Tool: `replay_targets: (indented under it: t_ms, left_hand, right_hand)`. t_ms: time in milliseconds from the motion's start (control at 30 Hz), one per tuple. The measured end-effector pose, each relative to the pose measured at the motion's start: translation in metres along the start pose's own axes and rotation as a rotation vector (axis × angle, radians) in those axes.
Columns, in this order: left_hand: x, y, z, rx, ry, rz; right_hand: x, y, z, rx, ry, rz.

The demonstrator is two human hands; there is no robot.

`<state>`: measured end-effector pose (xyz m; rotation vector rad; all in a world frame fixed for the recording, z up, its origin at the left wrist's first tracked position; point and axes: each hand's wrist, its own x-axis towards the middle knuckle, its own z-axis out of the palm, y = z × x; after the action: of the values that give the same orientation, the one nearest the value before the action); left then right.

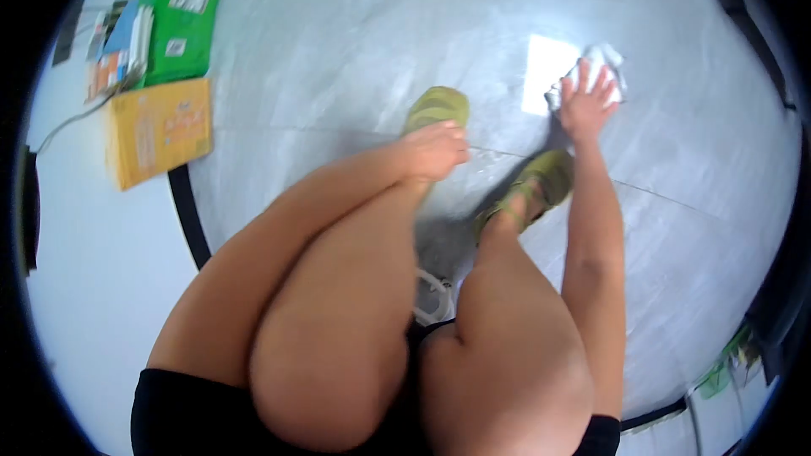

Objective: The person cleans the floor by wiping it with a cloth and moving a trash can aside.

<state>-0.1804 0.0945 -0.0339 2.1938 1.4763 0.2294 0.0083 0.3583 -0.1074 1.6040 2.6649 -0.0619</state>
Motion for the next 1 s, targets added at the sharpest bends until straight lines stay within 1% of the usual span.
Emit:
replay_targets:
  t_ms: [33,67,133,200,233,267,300,333,400,467,567,600,633,700,733,767,867,933,1000]
  left_hand:
    - [-0.008,-0.01,0.001,-0.027,0.071,0.075]
    - [-0.009,-0.009,-0.004,-0.047,0.077,0.083]
    - [-0.008,-0.007,-0.013,-0.058,0.065,0.074]
    - [-0.003,-0.003,-0.013,-0.042,0.034,0.043]
    - [-0.006,0.002,-0.011,-0.042,0.032,0.04]
    - [-0.014,0.003,-0.014,-0.05,0.038,0.038]
    - [0.0,-0.003,-0.007,-0.048,0.04,0.061]
    - [0.001,-0.004,-0.008,-0.033,0.04,0.068]
    - [0.003,-0.004,-0.013,-0.044,0.035,0.079]
    - [0.003,-0.005,-0.016,-0.088,0.035,0.078]
    - [0.0,-0.005,-0.012,-0.179,0.038,0.052]
    - [-0.001,-0.004,-0.016,-0.224,0.045,0.044]
    - [-0.001,-0.006,-0.019,-0.269,0.053,0.031]
    - [-0.001,-0.008,-0.018,-0.31,0.106,0.06]
    - [-0.002,-0.009,-0.018,-0.329,0.135,0.067]
    - [-0.002,-0.01,-0.018,-0.322,0.136,0.067]
    - [0.002,-0.011,-0.017,-0.29,0.119,0.077]
    - [0.002,-0.013,-0.017,-0.251,0.067,0.094]
    - [0.004,-0.015,-0.017,-0.221,0.021,0.091]
  right_hand:
    - [-0.001,-0.006,-0.001,0.032,0.005,0.033]
    - [-0.004,-0.009,0.0,0.073,0.01,0.065]
    - [-0.003,-0.019,-0.003,0.134,0.044,0.106]
    - [-0.003,-0.031,-0.013,0.144,0.018,0.155]
    - [-0.009,-0.038,-0.021,0.129,0.02,0.142]
    - [-0.009,-0.052,-0.033,0.071,-0.039,0.099]
    - [-0.015,-0.063,-0.017,0.025,-0.048,-0.209]
    - [-0.019,-0.077,-0.026,0.061,-0.142,-0.339]
    - [-0.034,-0.098,-0.045,0.147,-0.236,-0.509]
    - [-0.036,-0.088,-0.046,0.251,-0.186,-0.615]
    - [-0.022,-0.043,-0.046,0.182,-0.149,-0.412]
    - [-0.017,-0.018,-0.041,0.083,-0.064,-0.296]
    - [-0.006,0.01,-0.043,-0.034,-0.032,-0.186]
    - [0.016,0.071,-0.017,-0.108,0.102,0.069]
    - [0.029,0.097,-0.008,-0.001,0.159,0.209]
    - [0.043,0.108,0.0,0.105,0.209,0.348]
    - [0.092,0.085,-0.013,0.23,0.154,0.499]
    - [0.11,0.037,-0.022,0.154,0.176,0.06]
    - [0.126,-0.029,-0.002,0.086,0.112,-0.203]
